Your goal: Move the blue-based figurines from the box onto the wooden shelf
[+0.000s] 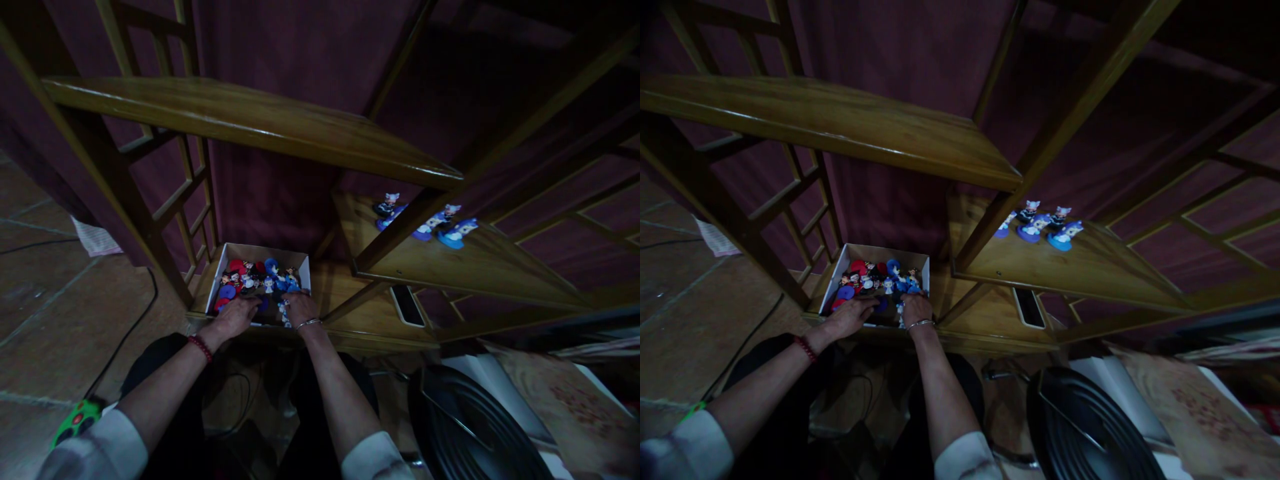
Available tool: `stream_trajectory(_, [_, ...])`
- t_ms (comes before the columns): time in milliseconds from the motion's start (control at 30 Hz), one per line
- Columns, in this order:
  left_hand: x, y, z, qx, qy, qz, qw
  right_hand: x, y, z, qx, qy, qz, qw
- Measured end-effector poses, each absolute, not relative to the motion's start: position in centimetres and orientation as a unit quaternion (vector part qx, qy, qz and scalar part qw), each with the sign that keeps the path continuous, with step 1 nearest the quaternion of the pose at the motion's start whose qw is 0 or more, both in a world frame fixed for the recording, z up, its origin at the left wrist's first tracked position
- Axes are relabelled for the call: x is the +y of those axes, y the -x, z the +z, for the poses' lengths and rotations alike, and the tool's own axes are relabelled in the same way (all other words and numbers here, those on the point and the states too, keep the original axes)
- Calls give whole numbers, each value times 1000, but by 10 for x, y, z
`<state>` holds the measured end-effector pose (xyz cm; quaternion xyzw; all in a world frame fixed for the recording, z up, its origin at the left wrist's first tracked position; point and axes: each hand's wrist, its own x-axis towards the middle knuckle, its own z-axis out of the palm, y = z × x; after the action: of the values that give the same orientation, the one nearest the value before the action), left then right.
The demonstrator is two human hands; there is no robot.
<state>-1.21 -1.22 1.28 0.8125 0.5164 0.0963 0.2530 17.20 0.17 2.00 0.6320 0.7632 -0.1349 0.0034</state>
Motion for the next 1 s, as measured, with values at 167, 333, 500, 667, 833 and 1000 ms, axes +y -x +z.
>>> stream_trajectory(167, [-11,14,12,536,-807,95,231,5,-174,17,782,-611,-126,8])
stream_trajectory(333, [-9,12,12,556,-800,78,213,7,-176,17,782,-607,-139,12])
stream_trajectory(500, [-8,10,11,554,-805,70,202,7,-176,19,787,-602,-138,0])
stream_trajectory(667, [-9,6,13,571,-798,45,188,6,-176,18,786,-601,-143,-18])
stream_trajectory(833, [-8,2,12,583,-790,36,185,7,-177,14,792,-591,-150,-15])
stream_trajectory(1000, [-7,-3,13,577,-794,29,190,9,-179,11,789,-591,-167,-17])
